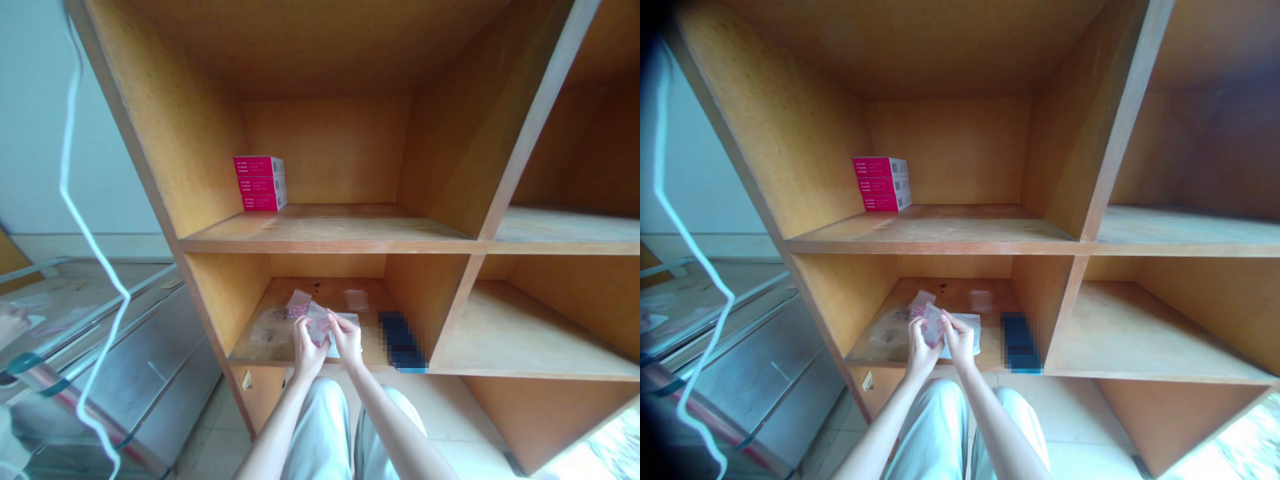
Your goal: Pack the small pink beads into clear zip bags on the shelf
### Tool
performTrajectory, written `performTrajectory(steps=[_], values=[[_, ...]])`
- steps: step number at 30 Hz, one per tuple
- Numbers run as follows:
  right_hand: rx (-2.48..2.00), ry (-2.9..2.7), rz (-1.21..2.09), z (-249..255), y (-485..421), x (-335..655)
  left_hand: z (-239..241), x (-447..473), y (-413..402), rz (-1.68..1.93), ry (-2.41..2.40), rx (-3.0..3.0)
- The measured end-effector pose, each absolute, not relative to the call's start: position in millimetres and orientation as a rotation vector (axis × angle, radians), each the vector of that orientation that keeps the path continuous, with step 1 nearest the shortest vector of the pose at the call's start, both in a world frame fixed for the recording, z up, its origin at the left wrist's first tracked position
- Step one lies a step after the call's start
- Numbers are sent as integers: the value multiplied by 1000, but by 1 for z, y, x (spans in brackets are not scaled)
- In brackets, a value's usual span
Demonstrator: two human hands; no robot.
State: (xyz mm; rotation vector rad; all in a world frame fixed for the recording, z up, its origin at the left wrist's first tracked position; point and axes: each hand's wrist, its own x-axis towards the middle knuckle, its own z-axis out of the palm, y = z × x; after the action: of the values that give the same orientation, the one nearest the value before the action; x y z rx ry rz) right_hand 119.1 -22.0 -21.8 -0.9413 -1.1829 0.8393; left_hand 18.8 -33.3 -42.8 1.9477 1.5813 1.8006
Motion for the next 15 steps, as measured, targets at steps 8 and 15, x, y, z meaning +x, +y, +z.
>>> performTrajectory(steps=[8,15], values=[[-1008,-1062,875,-53,1,147,-25,-14,8,1783,1807,2061],[-1050,-1078,948,-68,9,154,-8,-32,64,1277,2225,2161]])
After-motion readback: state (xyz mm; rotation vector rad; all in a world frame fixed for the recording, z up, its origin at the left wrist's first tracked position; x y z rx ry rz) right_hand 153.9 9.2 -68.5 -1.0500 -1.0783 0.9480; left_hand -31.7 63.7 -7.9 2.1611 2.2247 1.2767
